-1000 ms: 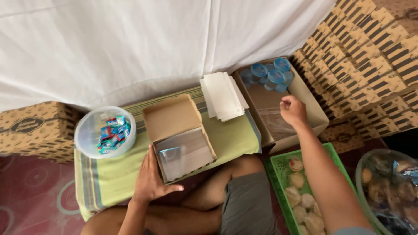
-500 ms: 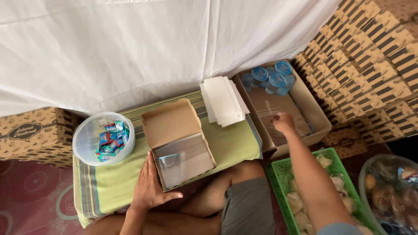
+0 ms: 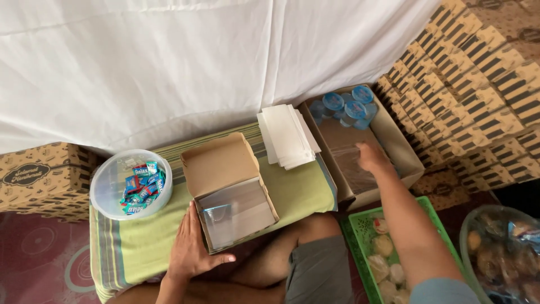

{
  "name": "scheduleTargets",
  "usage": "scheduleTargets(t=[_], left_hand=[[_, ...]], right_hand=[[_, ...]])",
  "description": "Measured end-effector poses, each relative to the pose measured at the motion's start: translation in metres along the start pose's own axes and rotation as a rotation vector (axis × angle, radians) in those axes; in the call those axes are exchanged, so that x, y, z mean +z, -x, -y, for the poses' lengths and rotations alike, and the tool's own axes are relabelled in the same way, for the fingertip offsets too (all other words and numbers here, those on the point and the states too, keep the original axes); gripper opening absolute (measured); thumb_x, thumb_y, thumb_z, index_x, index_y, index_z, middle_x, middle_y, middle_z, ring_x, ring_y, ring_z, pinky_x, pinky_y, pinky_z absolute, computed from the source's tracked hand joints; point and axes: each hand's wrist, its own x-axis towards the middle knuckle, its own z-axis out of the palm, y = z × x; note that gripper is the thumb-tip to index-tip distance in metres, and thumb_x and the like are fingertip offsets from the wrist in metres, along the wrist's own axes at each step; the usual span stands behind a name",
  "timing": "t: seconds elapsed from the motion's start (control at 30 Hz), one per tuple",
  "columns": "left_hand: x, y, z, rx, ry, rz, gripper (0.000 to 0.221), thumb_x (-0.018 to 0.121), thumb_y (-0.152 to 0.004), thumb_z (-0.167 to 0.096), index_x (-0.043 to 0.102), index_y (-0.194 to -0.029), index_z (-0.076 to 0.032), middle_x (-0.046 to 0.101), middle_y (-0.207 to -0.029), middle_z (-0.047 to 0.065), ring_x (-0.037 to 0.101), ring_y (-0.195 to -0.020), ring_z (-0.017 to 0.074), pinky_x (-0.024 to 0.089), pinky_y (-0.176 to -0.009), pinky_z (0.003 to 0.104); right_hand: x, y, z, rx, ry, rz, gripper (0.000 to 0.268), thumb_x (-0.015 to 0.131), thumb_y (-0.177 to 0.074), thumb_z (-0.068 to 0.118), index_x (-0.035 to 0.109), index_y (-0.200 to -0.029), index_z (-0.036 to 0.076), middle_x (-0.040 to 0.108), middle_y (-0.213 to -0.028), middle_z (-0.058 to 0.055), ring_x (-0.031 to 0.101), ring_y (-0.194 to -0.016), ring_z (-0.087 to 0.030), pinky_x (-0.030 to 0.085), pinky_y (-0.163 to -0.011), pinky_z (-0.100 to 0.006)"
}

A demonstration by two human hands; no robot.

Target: Packing a variety of food items including candies and a wrapped bun into a small cardboard box.

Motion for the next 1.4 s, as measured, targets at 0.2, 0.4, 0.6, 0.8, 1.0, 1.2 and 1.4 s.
scheduleTargets(t=[0.2, 0.4, 0.6, 0.8, 1.0, 1.2, 1.4], left_hand=[[-0.001, -0.001, 0.004, -0.039, 0.025, 0.074, 0.164, 0.078, -0.049, -0.09, 0.011, -0.158, 0.012, 0.027, -0.16, 0.035, 0.035, -0.145, 0.0473, 0.03, -0.118, 0.052], [-0.005, -0.003, 0.001, -0.027, 0.054, 0.057, 0.16, 0.081, -0.051, -0.087, 0.015, -0.157, 0.012, 0.029, -0.16, 0.035, 0.035, -0.146, 0.0475, 0.03, -0.118, 0.052], [-0.002, -0.001, 0.005, -0.044, 0.034, 0.062, 0.163, 0.086, -0.048, -0.086, 0.016, -0.157, 0.012, 0.029, -0.16, 0.034, 0.035, -0.146, 0.0471, 0.03, -0.119, 0.051], [-0.007, -0.005, -0.001, -0.015, 0.02, 0.031, 0.154, 0.087, -0.054, -0.079, 0.017, -0.157, 0.012, 0.031, -0.16, 0.032, 0.037, -0.144, 0.0454, 0.031, -0.118, 0.05], [-0.011, -0.005, -0.006, -0.01, 0.05, -0.01, 0.147, 0.088, -0.058, -0.07, 0.019, -0.157, 0.012, 0.036, -0.157, 0.031, 0.042, -0.141, 0.0436, 0.033, -0.117, 0.048], [-0.022, -0.011, -0.011, -0.237, 0.12, 0.184, 0.167, 0.091, -0.044, -0.079, 0.008, -0.163, 0.004, 0.034, -0.157, 0.031, 0.038, -0.147, 0.0454, 0.03, -0.125, 0.051], [-0.034, -0.008, -0.02, -0.24, 0.101, 0.201, 0.165, 0.087, -0.046, -0.081, 0.008, -0.163, 0.005, 0.034, -0.158, 0.031, 0.037, -0.149, 0.0437, 0.03, -0.125, 0.05]], right_hand=[[0.021, -0.037, 0.011, -0.002, -0.139, -0.085, 0.041, 0.049, -0.094, 0.016, 0.067, -0.13, 0.013, 0.064, -0.131, -0.014, 0.06, -0.116, -0.038, 0.048, -0.097, -0.047], [0.049, -0.063, -0.005, -0.106, 0.107, -0.119, 0.02, 0.063, -0.09, 0.017, 0.078, -0.102, 0.017, 0.07, -0.121, -0.007, 0.064, -0.112, -0.033, 0.051, -0.097, -0.043], [0.011, -0.027, 0.013, 0.073, -0.096, -0.074, 0.034, 0.047, -0.099, 0.03, 0.072, -0.117, 0.015, 0.064, -0.126, -0.014, 0.059, -0.112, -0.037, 0.046, -0.096, -0.048], [-0.015, 0.006, 0.005, -0.078, -0.366, -0.36, 0.025, 0.061, -0.1, 0.007, 0.071, -0.123, 0.009, 0.076, -0.101, -0.005, 0.068, -0.089, -0.025, 0.052, -0.081, -0.038], [-0.055, 0.057, 0.042, -0.158, -1.044, -0.158, 0.022, 0.056, -0.105, 0.005, 0.064, -0.124, -0.002, 0.067, -0.109, -0.011, 0.061, -0.092, -0.016, 0.05, -0.078, -0.027], [-0.099, 0.182, 0.192, -0.621, -0.653, -0.248, 0.019, 0.074, -0.093, 0.006, 0.077, -0.112, 0.005, 0.076, -0.099, -0.017, 0.072, -0.094, -0.025, 0.058, -0.08, -0.036], [-0.034, 0.197, 0.283, -1.112, 0.015, -0.365, 0.027, 0.061, -0.091, 0.002, 0.077, -0.11, 0.013, 0.075, -0.091, -0.008, 0.07, -0.093, -0.025, 0.057, -0.084, -0.038]])
